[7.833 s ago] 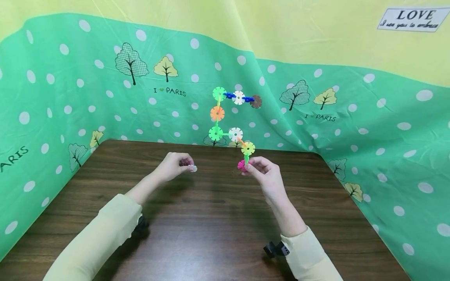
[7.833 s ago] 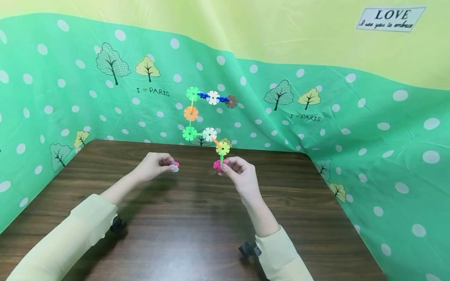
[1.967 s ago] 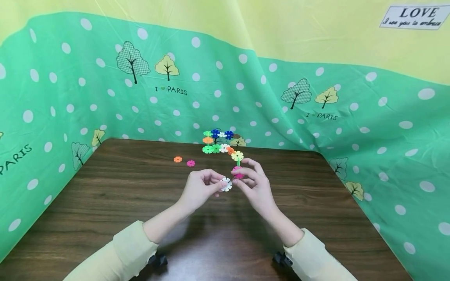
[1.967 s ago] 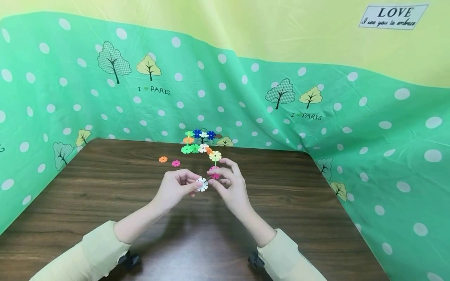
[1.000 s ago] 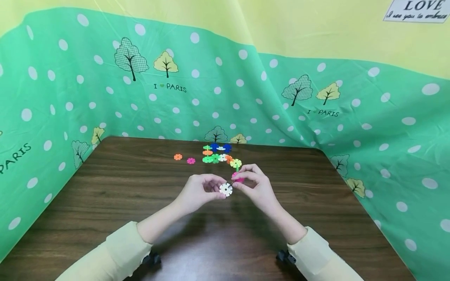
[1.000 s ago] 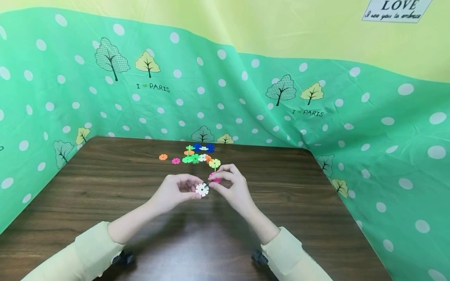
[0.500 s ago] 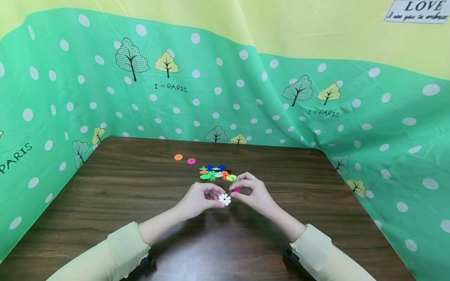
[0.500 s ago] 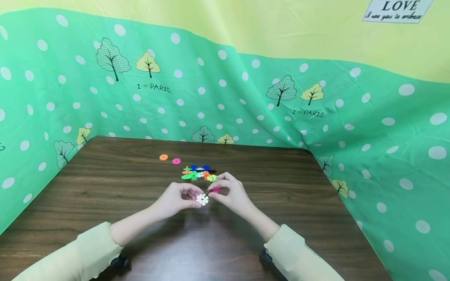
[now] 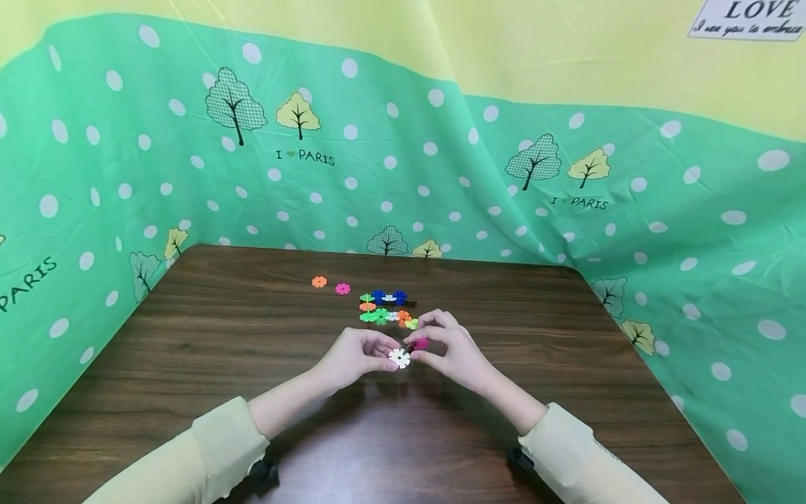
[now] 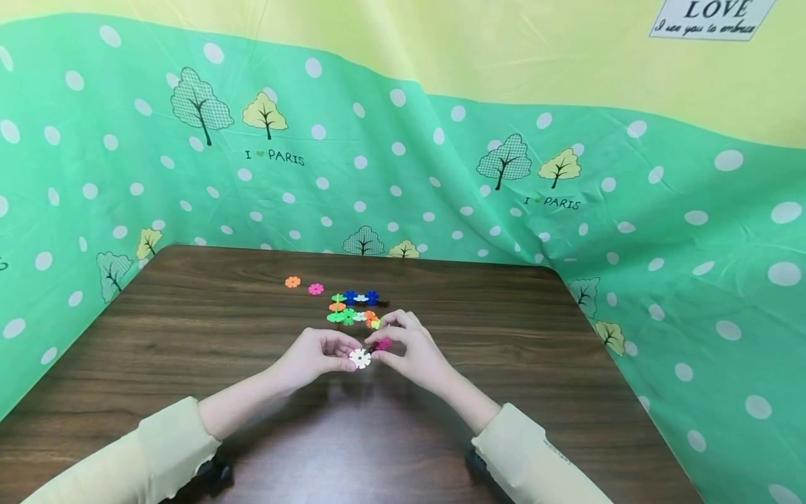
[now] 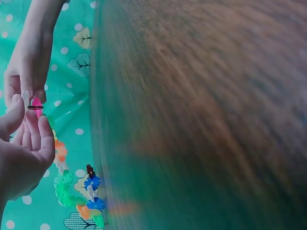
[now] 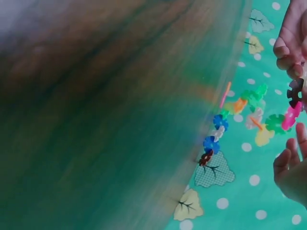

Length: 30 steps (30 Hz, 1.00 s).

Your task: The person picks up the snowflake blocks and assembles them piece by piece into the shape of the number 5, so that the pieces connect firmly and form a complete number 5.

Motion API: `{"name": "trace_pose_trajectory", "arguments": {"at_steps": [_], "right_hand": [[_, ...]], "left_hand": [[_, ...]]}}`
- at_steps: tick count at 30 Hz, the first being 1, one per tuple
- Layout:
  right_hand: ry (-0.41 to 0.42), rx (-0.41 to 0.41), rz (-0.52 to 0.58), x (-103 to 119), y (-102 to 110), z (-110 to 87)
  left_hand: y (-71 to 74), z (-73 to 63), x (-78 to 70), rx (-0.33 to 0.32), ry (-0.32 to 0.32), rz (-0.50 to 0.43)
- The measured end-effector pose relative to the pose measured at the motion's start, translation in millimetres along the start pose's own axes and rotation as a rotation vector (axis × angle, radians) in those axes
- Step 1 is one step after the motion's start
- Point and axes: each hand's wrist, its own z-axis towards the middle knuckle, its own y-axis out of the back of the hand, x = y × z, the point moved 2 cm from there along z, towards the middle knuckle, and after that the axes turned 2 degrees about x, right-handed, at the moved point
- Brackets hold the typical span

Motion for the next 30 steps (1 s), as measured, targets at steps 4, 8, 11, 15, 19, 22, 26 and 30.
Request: {"name": "trace_pose_trajectory", "arguments": {"at_steps": [4, 8, 11, 15, 19, 22, 26, 30], "right_hand": [[0.088, 0.036, 0.026, 1, -1, 1.0], [0.116, 0.052, 0.022, 3, -1, 2.4], [0.072, 0.053, 0.008, 6, -2, 3.8], [-0.004, 0.054, 0.009, 7, -2, 4.1], [0.014, 0.059, 0.006, 7, -1, 5.2], [0.078, 0.064, -0.005, 6, 0, 5.4], [0.155, 0.073, -0.015, 4, 1, 4.5], [0.175, 0.077, -0.013, 1, 2, 4.0]], "left_hand": [[0.4, 0.1, 1.1, 0.009, 0.036, -0.073], [0.1, 0.2, 0.4, 0.013, 0.09, -0.203], [0.3, 0.8, 0.5, 0.013, 0.11, -0.263], [2.6, 2.2, 2.0, 0.026, 0.117, -0.245], [11.1, 3.2, 1.3, 0.05, 0.09, -0.104], [23.7, 4.8, -1.5, 0.047, 0.032, 0.062], [49.5, 12.4, -2.7, 0.001, -0.066, 0.276], [80.3, 26.9, 6.4, -0.055, -0.108, 0.422]]}}
